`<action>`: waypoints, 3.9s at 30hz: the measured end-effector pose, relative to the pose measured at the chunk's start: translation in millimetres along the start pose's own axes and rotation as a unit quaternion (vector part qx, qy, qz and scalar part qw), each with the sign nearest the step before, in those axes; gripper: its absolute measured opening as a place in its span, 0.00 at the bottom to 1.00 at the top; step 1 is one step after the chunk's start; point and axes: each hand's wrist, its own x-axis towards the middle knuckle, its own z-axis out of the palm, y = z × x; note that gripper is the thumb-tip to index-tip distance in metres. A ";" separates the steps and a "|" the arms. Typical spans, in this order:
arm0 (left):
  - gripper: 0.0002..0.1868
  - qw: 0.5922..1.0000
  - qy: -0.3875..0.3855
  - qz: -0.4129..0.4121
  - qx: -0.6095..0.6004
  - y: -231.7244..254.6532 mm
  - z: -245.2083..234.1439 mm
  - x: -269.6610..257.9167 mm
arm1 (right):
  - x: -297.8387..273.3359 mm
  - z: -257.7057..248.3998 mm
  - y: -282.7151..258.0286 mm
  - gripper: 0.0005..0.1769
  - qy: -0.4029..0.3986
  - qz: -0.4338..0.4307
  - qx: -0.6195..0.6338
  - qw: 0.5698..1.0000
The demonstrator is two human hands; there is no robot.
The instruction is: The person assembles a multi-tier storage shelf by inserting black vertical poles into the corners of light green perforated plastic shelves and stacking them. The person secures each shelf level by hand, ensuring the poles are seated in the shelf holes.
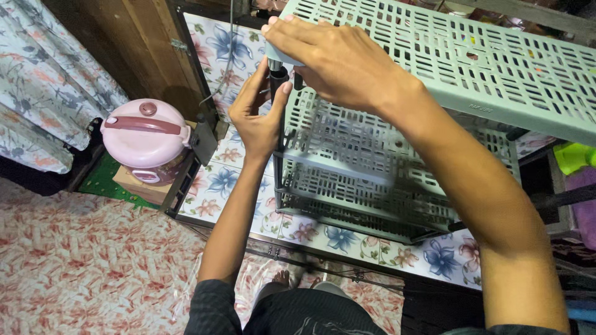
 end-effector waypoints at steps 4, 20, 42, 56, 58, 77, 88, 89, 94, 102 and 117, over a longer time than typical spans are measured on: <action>0.26 0.999 0.005 -0.009 -0.051 -3.9 2.6 1.7 | -3.4 -0.8 1.0 0.37 0.006 -0.011 0.008 1.000; 0.24 0.994 0.013 -0.035 -0.099 -18.4 3.0 4.4 | -6.6 1.2 -4.9 0.34 0.001 -0.009 0.014 1.000; 0.38 0.886 -0.337 0.217 0.235 83.9 -58.4 81.1 | -15.0 -17.9 -36.4 0.37 -0.058 0.081 0.037 0.994; 0.41 0.881 -0.293 0.271 0.255 76.4 -52.7 67.4 | -21.1 8.0 -43.0 0.35 0.027 0.078 -0.003 0.997; 0.40 0.885 -0.283 0.260 0.265 76.7 -47.2 66.6 | -15.4 11.6 -47.3 0.37 0.019 0.100 -0.019 0.995; 0.28 0.964 -0.215 0.104 0.121 70.4 -38.0 53.6 | -18.6 19.4 -62.5 0.41 0.085 0.130 -0.037 0.987; 0.23 0.970 -0.190 0.106 0.109 52.2 -40.2 48.5 | -18.8 29.7 -71.3 0.39 0.093 0.156 -0.053 0.982; 0.23 0.970 -0.188 0.111 0.109 51.2 -39.1 48.4 | -19.3 28.8 -70.6 0.39 0.092 0.154 -0.051 0.983; 0.26 0.973 -0.179 0.089 0.117 53.9 -38.3 44.3 | -20.5 23.6 -70.8 0.40 0.099 0.137 -0.035 0.985; 0.31 0.967 -0.189 0.093 0.145 56.5 -40.3 38.8 | -23.1 22.8 -71.1 0.43 0.079 0.136 -0.051 0.986; 0.27 0.900 -0.220 0.241 0.290 80.9 -39.8 46.5 | -29.6 13.5 -66.5 0.39 0.065 0.147 -0.023 0.987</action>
